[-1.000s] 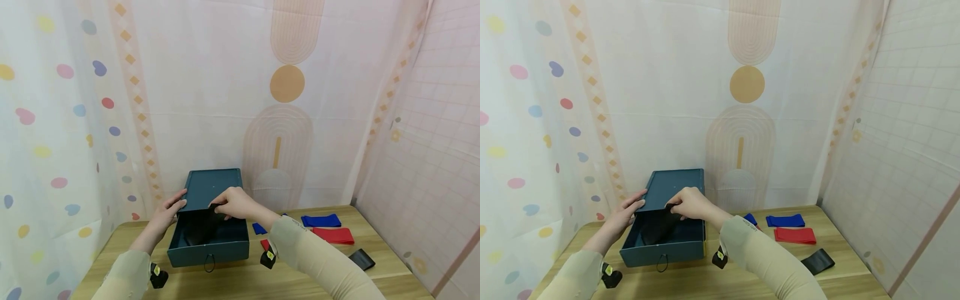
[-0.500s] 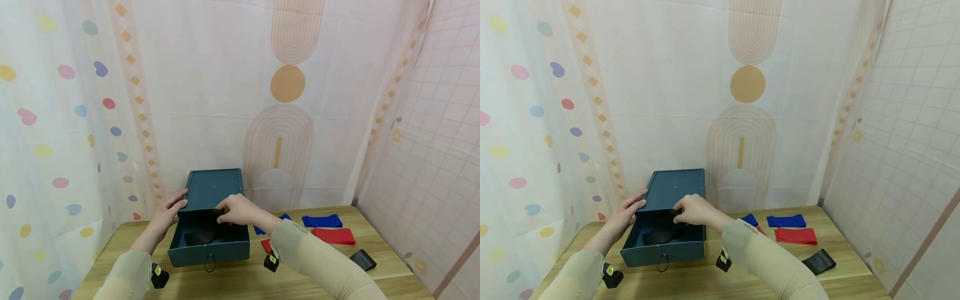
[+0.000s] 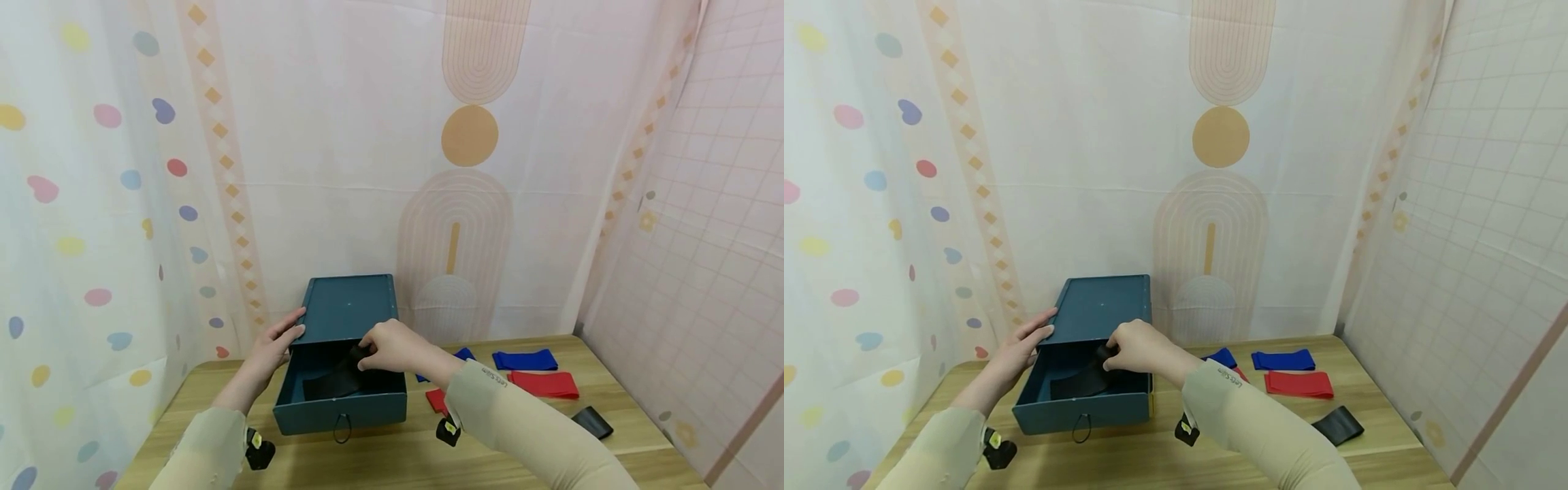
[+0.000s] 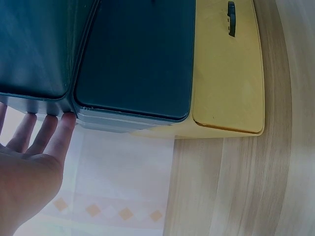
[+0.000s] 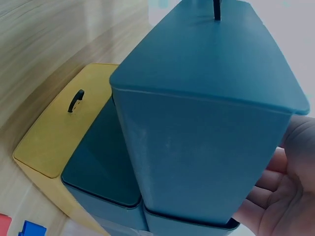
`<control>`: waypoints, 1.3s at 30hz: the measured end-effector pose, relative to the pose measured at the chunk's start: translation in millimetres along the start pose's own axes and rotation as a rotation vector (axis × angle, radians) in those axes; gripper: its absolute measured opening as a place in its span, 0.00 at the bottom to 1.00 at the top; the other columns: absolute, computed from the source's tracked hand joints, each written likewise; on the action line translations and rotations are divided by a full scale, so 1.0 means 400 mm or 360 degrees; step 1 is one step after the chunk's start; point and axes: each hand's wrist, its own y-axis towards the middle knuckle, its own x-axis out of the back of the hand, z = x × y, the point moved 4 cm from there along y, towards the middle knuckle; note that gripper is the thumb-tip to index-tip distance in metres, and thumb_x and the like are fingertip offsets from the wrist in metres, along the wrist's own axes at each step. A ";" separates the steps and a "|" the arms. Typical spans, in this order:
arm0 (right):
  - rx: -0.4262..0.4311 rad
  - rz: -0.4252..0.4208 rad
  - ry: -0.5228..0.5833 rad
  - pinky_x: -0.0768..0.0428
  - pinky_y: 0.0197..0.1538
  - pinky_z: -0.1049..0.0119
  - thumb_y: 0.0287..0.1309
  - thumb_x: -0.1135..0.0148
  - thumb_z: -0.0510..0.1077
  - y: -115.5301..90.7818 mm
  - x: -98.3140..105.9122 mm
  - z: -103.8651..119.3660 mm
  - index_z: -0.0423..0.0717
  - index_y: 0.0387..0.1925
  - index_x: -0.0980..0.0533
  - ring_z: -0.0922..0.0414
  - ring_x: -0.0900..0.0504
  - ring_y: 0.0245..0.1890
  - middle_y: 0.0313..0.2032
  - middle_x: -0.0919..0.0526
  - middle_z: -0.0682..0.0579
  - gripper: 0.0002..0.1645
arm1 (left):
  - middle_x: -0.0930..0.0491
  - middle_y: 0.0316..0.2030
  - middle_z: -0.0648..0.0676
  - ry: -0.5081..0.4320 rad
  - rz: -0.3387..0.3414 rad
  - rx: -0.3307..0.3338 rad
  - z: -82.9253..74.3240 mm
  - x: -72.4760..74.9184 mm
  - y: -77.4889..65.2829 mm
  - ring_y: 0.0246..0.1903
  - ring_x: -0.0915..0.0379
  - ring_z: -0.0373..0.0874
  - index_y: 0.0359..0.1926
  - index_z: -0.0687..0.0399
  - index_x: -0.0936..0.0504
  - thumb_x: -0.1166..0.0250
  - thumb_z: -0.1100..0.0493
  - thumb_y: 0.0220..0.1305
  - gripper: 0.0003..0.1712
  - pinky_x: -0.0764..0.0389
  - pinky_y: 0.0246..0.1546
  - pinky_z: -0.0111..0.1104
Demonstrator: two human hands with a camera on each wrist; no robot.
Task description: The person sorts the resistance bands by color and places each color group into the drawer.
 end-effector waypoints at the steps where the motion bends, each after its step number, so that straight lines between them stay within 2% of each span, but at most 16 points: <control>1: 0.0000 -0.0001 -0.0014 0.22 0.36 0.73 0.57 0.30 0.50 -0.001 0.001 0.001 0.45 0.49 0.17 0.66 0.22 0.32 0.38 0.15 0.55 0.21 | 0.56 0.75 0.58 -0.0001 0.0001 0.0000 0.000 0.000 0.001 0.70 0.53 0.61 0.76 0.46 0.44 0.46 0.43 0.72 0.36 0.48 0.62 0.63; 5: 0.0016 -0.0009 -0.0015 0.22 0.37 0.73 0.57 0.31 0.50 -0.004 0.009 -0.001 0.45 0.49 0.17 0.66 0.21 0.33 0.38 0.15 0.55 0.20 | 0.56 0.75 0.58 0.0007 0.0000 -0.0007 0.000 0.002 0.005 0.70 0.53 0.60 0.76 0.47 0.44 0.47 0.44 0.73 0.36 0.47 0.62 0.63; 7: 0.0024 -0.0016 0.0002 0.22 0.37 0.73 0.57 0.31 0.50 -0.006 0.013 -0.006 0.45 0.49 0.17 0.66 0.20 0.34 0.39 0.15 0.55 0.20 | 0.55 0.75 0.58 0.0010 -0.0013 -0.0006 0.001 0.002 0.006 0.60 0.39 0.59 0.75 0.47 0.44 0.46 0.44 0.73 0.35 0.46 0.62 0.63; 8: 0.0031 -0.0020 0.0018 0.21 0.37 0.73 0.57 0.31 0.50 -0.007 0.015 -0.009 0.45 0.48 0.17 0.66 0.20 0.34 0.38 0.15 0.55 0.19 | 0.54 0.75 0.58 0.0019 -0.0020 -0.0006 0.001 0.002 0.007 0.56 0.37 0.56 0.75 0.46 0.43 0.46 0.44 0.72 0.35 0.45 0.62 0.62; 9: 0.0038 -0.0025 0.0038 0.21 0.37 0.73 0.57 0.31 0.49 -0.008 0.017 -0.012 0.45 0.48 0.16 0.66 0.20 0.34 0.38 0.15 0.55 0.19 | 0.54 0.75 0.58 0.0022 -0.0024 -0.0006 0.001 0.002 0.008 0.47 0.34 0.55 0.75 0.46 0.43 0.46 0.43 0.72 0.35 0.44 0.62 0.62; 10: 0.0045 -0.0032 0.0061 0.21 0.37 0.74 0.57 0.31 0.49 -0.009 0.019 -0.017 0.46 0.48 0.16 0.67 0.20 0.34 0.38 0.15 0.56 0.18 | 0.54 0.75 0.58 0.0022 -0.0022 -0.0007 0.000 0.000 0.009 0.47 0.34 0.54 0.75 0.46 0.43 0.46 0.43 0.72 0.35 0.44 0.62 0.62; 12: 0.0063 -0.0045 0.0108 0.22 0.36 0.74 0.57 0.31 0.49 -0.011 0.023 -0.024 0.45 0.47 0.16 0.67 0.20 0.34 0.37 0.14 0.56 0.18 | 0.54 0.75 0.58 0.0020 -0.0012 -0.0012 0.000 -0.004 0.010 0.50 0.33 0.57 0.75 0.46 0.43 0.46 0.43 0.72 0.35 0.44 0.62 0.62; 13: 0.0072 -0.0049 0.0131 0.22 0.36 0.74 0.57 0.31 0.48 -0.013 0.025 -0.027 0.45 0.47 0.16 0.67 0.20 0.33 0.37 0.14 0.56 0.17 | 0.55 0.75 0.58 0.0014 -0.0005 -0.0012 0.000 -0.006 0.012 0.58 0.36 0.59 0.75 0.45 0.44 0.47 0.44 0.73 0.35 0.45 0.62 0.62; 14: 0.0078 -0.0052 0.0154 0.22 0.36 0.74 0.58 0.31 0.48 -0.014 0.026 -0.030 0.45 0.46 0.16 0.68 0.20 0.33 0.36 0.14 0.57 0.17 | 0.56 0.75 0.58 0.0009 0.0007 -0.0012 0.000 -0.008 0.013 0.65 0.43 0.60 0.75 0.45 0.44 0.47 0.44 0.73 0.35 0.46 0.62 0.63; 15: 0.0088 -0.0056 0.0175 0.22 0.36 0.74 0.58 0.31 0.48 -0.016 0.029 -0.033 0.44 0.46 0.16 0.68 0.20 0.33 0.36 0.14 0.57 0.17 | 0.57 0.75 0.58 -0.0006 0.0020 -0.0006 -0.001 -0.010 0.013 0.68 0.48 0.63 0.76 0.46 0.45 0.47 0.45 0.74 0.35 0.48 0.62 0.64; 16: 0.0095 -0.0058 0.0192 0.22 0.36 0.75 0.58 0.31 0.48 -0.018 0.031 -0.035 0.44 0.46 0.16 0.68 0.20 0.33 0.36 0.14 0.57 0.17 | 0.57 0.75 0.58 -0.0016 0.0029 -0.0006 -0.003 -0.013 0.013 0.72 0.60 0.62 0.76 0.47 0.45 0.48 0.46 0.74 0.34 0.49 0.62 0.64; 17: 0.0099 -0.0061 0.0216 0.22 0.36 0.74 0.57 0.31 0.47 -0.021 0.033 -0.038 0.43 0.46 0.16 0.68 0.20 0.33 0.36 0.14 0.57 0.17 | 0.58 0.75 0.58 -0.0021 0.0031 -0.0003 -0.002 -0.015 0.014 0.72 0.61 0.62 0.76 0.46 0.45 0.48 0.46 0.74 0.34 0.49 0.62 0.64; 23: 0.0096 -0.0110 0.0355 0.20 0.38 0.72 0.57 0.30 0.47 -0.046 0.060 -0.057 0.42 0.45 0.16 0.66 0.18 0.35 0.36 0.14 0.57 0.17 | 0.57 0.75 0.57 0.0006 0.0030 -0.0005 0.000 -0.025 0.016 0.72 0.60 0.62 0.76 0.45 0.44 0.47 0.43 0.73 0.35 0.48 0.62 0.64; 28: 0.0103 -0.0183 0.0377 0.20 0.40 0.70 0.57 0.31 0.48 -0.080 0.093 -0.082 0.42 0.46 0.16 0.62 0.18 0.37 0.39 0.14 0.54 0.18 | 0.56 0.75 0.56 0.0003 0.0018 -0.0005 0.001 -0.027 0.016 0.72 0.60 0.61 0.75 0.44 0.43 0.47 0.42 0.72 0.36 0.48 0.62 0.64; 34: 0.0121 -0.0272 0.0459 0.19 0.40 0.69 0.58 0.31 0.46 -0.157 0.125 -0.118 0.40 0.47 0.17 0.61 0.17 0.36 0.39 0.14 0.52 0.17 | 0.56 0.75 0.56 0.0005 0.0022 -0.0008 0.000 -0.022 0.013 0.72 0.60 0.63 0.75 0.45 0.44 0.47 0.42 0.72 0.36 0.48 0.63 0.64; 39: 0.0082 -0.0319 0.0568 0.19 0.39 0.67 0.60 0.33 0.45 -0.239 0.136 -0.183 0.40 0.48 0.18 0.60 0.17 0.35 0.37 0.14 0.52 0.17 | 0.56 0.75 0.56 0.0000 0.0011 0.0017 0.005 -0.019 0.012 0.72 0.59 0.62 0.75 0.43 0.44 0.46 0.40 0.71 0.37 0.48 0.63 0.63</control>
